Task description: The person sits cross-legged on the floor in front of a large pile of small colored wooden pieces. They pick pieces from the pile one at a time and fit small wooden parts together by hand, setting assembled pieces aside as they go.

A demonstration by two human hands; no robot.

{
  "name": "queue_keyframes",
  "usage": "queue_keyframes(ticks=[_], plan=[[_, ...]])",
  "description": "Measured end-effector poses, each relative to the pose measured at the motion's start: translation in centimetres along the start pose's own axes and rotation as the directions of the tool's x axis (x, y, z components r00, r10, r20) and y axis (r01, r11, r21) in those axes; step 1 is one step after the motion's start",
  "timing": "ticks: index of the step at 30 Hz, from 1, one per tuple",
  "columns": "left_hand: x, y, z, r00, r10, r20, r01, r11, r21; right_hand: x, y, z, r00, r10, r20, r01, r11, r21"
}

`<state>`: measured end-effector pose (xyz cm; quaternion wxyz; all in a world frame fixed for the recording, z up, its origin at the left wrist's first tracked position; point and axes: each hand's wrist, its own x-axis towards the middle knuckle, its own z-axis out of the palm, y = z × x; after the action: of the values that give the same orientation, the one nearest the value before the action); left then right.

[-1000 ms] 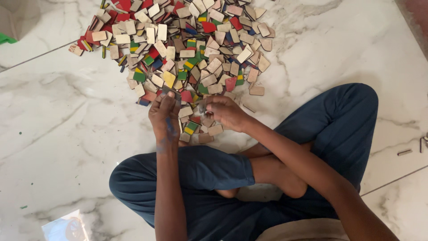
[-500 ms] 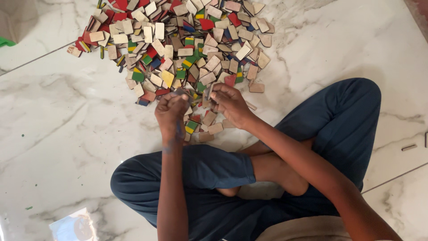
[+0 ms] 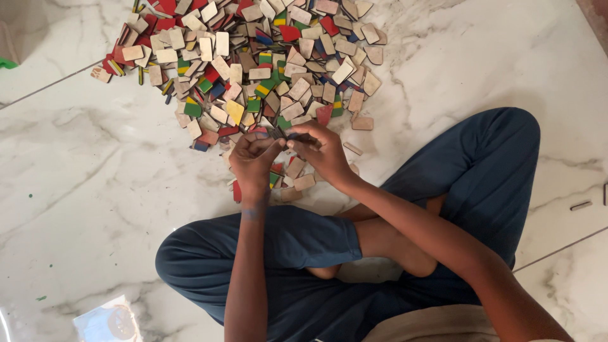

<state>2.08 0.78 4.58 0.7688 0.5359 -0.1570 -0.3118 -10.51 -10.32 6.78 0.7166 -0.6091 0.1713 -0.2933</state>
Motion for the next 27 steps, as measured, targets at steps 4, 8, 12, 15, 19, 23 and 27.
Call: queue_keyframes(ticks=[4, 8, 12, 15, 19, 23, 27], plan=[[-0.1, 0.2, 0.2, 1.000, -0.013, 0.014, 0.013, 1.000, 0.006, -0.2, 0.2, -0.1, 0.995, -0.099, 0.017, 0.100, 0.994, -0.041], [-0.2, 0.2, 0.3, 1.000, -0.021, -0.014, 0.020, 0.999, -0.033, -0.4, 0.1, -0.2, 0.987, -0.153, 0.042, 0.156, 0.984, -0.089], [-0.3, 0.0, 0.3, 0.994, -0.061, -0.088, 0.058, 0.998, -0.034, -0.5, -0.5, 0.0, 0.936, -0.334, 0.111, 0.351, 0.861, -0.369], [-0.6, -0.5, 0.6, 0.990, -0.111, -0.086, 0.101, 0.988, -0.116, -0.9, -0.8, 0.2, 0.917, -0.379, 0.125, 0.384, 0.755, -0.532], [-1.3, -2.3, 0.9, 0.976, -0.185, -0.115, 0.170, 0.977, -0.132, -1.3, -0.5, -0.1, 0.945, -0.316, 0.084, 0.294, 0.710, -0.640], [-1.4, -4.7, 0.0, 0.978, -0.187, -0.097, 0.174, 0.976, -0.130, -1.1, -0.3, -0.6, 0.945, -0.315, 0.089, 0.295, 0.700, -0.650], [-1.5, -4.7, -0.4, 0.992, -0.129, 0.015, 0.129, 0.990, -0.063, -1.0, -1.2, -1.8, 0.940, -0.337, 0.059, 0.272, 0.632, -0.726]])
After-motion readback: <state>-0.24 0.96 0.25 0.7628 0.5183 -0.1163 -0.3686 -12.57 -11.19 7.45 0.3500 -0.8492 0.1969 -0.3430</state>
